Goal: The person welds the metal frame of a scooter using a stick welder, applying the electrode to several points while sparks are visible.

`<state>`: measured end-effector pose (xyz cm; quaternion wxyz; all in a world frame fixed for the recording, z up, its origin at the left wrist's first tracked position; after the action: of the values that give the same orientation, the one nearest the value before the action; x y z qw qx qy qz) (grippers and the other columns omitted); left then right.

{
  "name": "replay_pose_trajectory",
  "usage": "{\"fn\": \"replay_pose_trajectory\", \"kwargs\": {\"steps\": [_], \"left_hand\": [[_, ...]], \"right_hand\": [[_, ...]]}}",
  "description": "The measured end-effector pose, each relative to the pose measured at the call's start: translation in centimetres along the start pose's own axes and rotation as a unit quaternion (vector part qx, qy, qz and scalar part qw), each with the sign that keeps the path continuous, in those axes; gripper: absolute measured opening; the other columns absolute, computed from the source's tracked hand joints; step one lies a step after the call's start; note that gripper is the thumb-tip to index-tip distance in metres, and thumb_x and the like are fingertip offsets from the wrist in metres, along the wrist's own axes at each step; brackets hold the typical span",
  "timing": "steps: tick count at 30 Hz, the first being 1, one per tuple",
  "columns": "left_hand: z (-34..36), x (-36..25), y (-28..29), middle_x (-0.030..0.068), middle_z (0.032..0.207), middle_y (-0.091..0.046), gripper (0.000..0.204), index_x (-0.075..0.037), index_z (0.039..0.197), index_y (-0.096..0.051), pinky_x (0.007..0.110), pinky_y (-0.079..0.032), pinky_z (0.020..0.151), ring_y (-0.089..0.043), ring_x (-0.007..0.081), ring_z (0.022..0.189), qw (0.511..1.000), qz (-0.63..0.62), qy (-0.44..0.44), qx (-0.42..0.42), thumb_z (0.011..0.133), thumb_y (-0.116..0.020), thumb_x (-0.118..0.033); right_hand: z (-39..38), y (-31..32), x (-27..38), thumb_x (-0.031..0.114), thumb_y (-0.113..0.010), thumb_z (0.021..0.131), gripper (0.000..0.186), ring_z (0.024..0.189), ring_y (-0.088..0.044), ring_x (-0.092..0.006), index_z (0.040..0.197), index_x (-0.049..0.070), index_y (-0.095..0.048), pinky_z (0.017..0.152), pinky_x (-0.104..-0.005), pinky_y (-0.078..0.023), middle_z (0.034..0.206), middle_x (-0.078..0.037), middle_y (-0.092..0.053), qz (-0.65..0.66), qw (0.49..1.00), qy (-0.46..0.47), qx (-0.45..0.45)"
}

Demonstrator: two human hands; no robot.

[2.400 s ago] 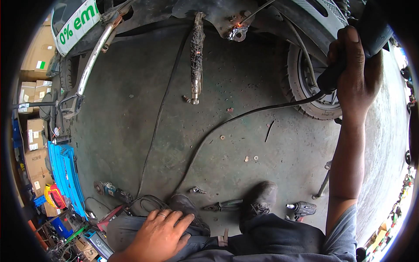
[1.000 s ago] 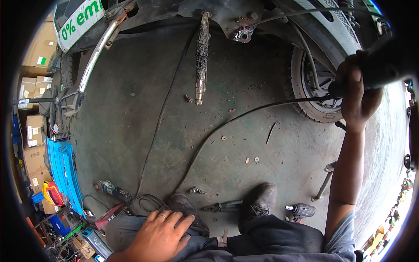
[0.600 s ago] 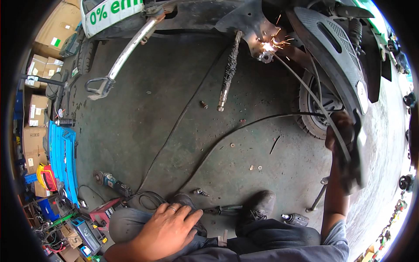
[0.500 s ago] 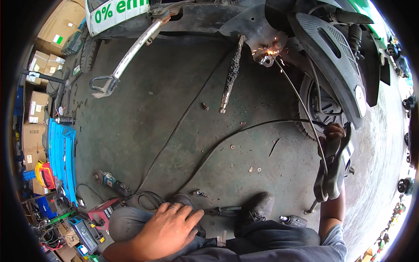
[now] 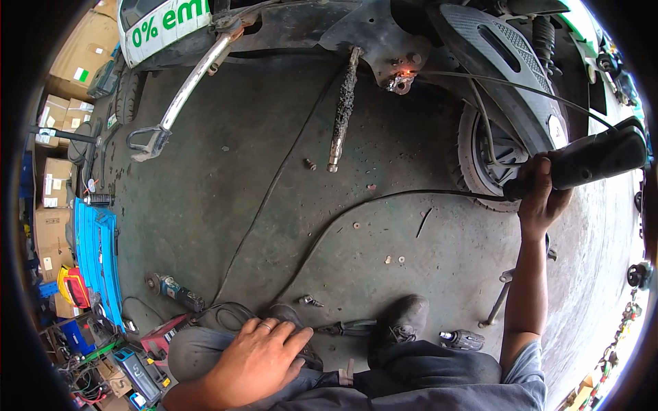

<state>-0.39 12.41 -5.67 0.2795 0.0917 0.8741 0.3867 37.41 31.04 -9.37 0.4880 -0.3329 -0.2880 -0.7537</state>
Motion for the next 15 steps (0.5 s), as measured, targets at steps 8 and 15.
{"fn": "replay_pose_trajectory", "kwargs": {"steps": [8,15], "left_hand": [[0.02,0.44,-0.8,0.0097,0.114,-0.062,0.048,-0.008,0.126,-0.059,0.042,-0.043,0.091,-0.059,0.0288,0.107,1.0,0.0,-0.002,-0.003,0.085,-0.07,-0.03],[-0.01,0.39,-0.72,0.0097,0.114,-0.062,0.049,-0.008,0.127,-0.059,0.043,-0.043,0.091,-0.059,0.0288,0.108,1.0,0.002,0.0,0.001,0.085,-0.07,-0.03]], "right_hand": [[0.37,-0.56,-0.08,0.013,-0.058,0.1,0.019,0.064,-0.056,-0.0114,0.112,0.0,-0.05,0.058,-0.026,-0.046,0.08,-0.007,-0.06,-0.007,1.0,0.007,0.015],[0.24,-0.59,-0.23,0.013,-0.059,0.1,0.021,0.064,-0.056,-0.0114,0.113,0.0,-0.049,0.059,-0.0261,-0.046,0.082,-0.007,-0.06,-0.01,1.0,0.001,0.016]]}}
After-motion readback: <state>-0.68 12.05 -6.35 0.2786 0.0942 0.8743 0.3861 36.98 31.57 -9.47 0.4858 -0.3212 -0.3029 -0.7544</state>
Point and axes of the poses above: each hand's wrist, its own z-axis towards the middle knuckle, its own y-axis out of the back of the hand, x = y × z, the point moved 5 cm from there along z, towards the middle knuckle
